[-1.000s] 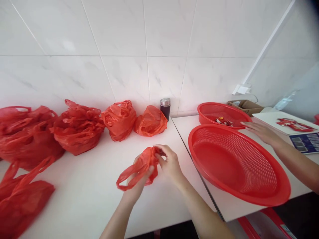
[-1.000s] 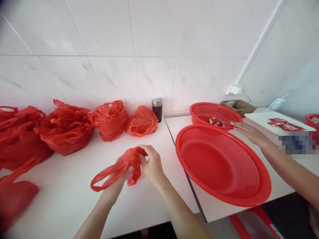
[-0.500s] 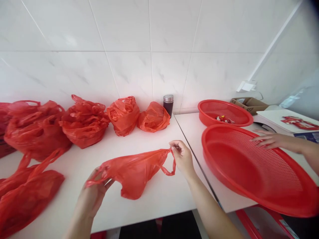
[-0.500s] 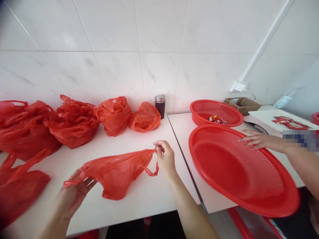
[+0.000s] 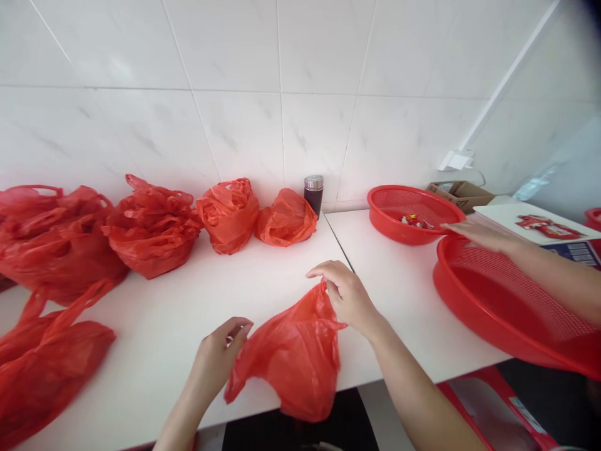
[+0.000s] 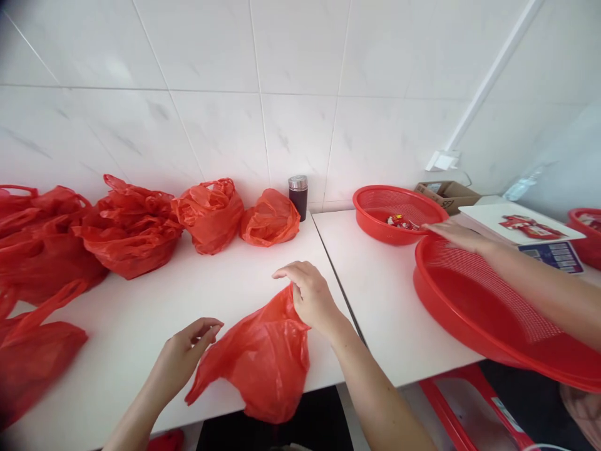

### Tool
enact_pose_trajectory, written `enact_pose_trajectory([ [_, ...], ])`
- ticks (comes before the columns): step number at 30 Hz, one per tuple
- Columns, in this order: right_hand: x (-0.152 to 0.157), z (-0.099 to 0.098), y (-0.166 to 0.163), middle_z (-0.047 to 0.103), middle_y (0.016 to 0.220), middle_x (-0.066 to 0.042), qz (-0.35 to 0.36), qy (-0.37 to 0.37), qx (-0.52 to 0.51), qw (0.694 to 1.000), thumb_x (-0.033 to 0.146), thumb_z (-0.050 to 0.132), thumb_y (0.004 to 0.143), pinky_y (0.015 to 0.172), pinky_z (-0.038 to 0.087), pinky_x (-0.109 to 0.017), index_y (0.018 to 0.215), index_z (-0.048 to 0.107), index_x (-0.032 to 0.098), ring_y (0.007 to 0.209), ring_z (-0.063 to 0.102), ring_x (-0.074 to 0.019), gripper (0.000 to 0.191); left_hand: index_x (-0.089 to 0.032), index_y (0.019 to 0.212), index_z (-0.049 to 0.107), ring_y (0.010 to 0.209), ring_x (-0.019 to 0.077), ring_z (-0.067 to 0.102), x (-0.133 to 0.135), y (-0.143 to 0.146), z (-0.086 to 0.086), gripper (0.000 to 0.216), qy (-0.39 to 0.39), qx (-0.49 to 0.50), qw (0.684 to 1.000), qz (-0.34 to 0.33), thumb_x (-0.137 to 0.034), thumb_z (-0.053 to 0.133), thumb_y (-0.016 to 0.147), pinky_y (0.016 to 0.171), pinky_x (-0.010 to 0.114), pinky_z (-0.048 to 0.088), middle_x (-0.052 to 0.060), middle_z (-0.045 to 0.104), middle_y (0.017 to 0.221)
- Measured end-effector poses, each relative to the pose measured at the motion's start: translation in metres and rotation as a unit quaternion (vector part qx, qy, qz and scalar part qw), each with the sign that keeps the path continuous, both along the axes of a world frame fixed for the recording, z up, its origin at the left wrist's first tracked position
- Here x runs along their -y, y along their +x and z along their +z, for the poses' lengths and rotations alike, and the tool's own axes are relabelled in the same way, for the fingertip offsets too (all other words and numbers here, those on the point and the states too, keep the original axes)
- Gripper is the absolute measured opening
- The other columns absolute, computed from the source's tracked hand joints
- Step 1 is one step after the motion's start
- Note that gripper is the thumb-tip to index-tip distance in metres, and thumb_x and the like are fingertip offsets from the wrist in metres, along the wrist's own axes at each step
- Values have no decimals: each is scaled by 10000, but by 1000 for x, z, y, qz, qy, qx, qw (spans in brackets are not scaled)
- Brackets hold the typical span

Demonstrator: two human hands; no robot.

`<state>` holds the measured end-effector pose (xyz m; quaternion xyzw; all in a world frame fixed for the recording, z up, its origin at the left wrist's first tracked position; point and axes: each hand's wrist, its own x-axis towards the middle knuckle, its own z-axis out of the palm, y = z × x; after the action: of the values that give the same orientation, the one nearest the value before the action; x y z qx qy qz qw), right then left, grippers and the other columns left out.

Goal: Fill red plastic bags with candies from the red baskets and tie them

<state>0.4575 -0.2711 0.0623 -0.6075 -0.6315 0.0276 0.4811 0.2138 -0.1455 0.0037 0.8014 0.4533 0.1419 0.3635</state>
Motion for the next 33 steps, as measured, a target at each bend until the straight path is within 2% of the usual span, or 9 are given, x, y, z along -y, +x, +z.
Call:
enact_pose_trajectory([
  [3, 2, 4, -7, 654, 1021, -41, 12, -4, 58, 998, -54, 375, 806, 874, 451, -367, 1034, 613, 226, 986, 574, -184, 433, -254, 1130, 590, 1010, 234, 602, 6, 10, -6, 429, -4, 54, 998, 7, -549, 471, 843, 845, 344, 469, 64, 635, 1153],
  [8, 6, 0, -22, 683, 964, -18, 145, -161, 168, 962, 80, 506, 862, 874, 433, -331, 1040, 644, 216, 895, 593, -164, 264, -265, 1346, 462, 1196, 289, 480, 33, 25, -13, 671, -6, -34, 996, -77, -547, 601, 754, 952, 419, 406, 89, 528, 1331],
  [13, 19, -21, -5, 665, 1017, -47, 135, -262, 219, 930, 205, 632, 821, 902, 412, -365, 1070, 652, 217, 976, 572, -213, 250, -247, 967, 666, 1036, 258, 551, 45, 38, -17, 241, 19, -78, 987, -139, -346, 502, 820, 864, 371, 408, 57, 644, 1089],
  [18, 27, -49, 14, 651, 960, -66, 88, -324, 281, 899, 101, 607, 793, 877, 399, -380, 1004, 670, 194, 934, 566, -225, 240, -241, 833, 582, 777, 198, 606, 40, 44, -12, 238, -35, -72, 993, -85, -369, 388, 883, 696, 316, 420, 21, 671, 856],
  [22, 24, -60, 15, 631, 934, -64, 60, -306, 288, 906, 95, 542, 839, 842, 403, -351, 873, 663, 188, 919, 552, -206, 156, -273, 1132, 522, 873, 191, 636, 50, 48, -6, 401, -93, -17, 993, -75, -550, 430, 857, 747, 306, 449, 38, 654, 1102],
  [24, 21, -58, 12, 629, 918, -59, 50, -269, 282, 920, 96, 527, 842, 841, 407, -350, 829, 638, 186, 918, 547, -202, 145, -268, 1197, 516, 913, 215, 634, 55, 51, -6, 454, -77, -48, 990, -105, -496, 534, 805, 767, 317, 444, 45, 668, 1079],
  [29, 28, -27, 2, 608, 802, -32, 62, -127, 215, 966, 79, 530, 740, 864, 426, -343, 787, 550, 197, 862, 546, -191, 128, -195, 799, 647, 731, 200, 619, 38, 46, -12, 170, -102, -32, 981, -160, -292, 507, 805, 677, 302, 436, 33, 686, 763],
  [31, 39, -10, 2, 572, 712, -6, 86, -119, 203, 968, 84, 531, 699, 794, 448, -316, 755, 518, 209, 742, 527, -171, 138, -177, 790, 649, 719, 189, 620, 21, 36, -11, 176, -186, 79, 972, -119, -321, 550, 813, 673, 292, 458, 28, 684, 741],
  [33, 51, 0, 4, 541, 642, 13, 101, -154, 216, 959, 93, 536, 691, 745, 452, -302, 718, 504, 216, 641, 493, -156, 130, -159, 837, 656, 687, 174, 621, 5, 25, -8, 173, -299, 210, 930, -33, -321, 617, 794, 638, 270, 477, 20, 682, 731],
])
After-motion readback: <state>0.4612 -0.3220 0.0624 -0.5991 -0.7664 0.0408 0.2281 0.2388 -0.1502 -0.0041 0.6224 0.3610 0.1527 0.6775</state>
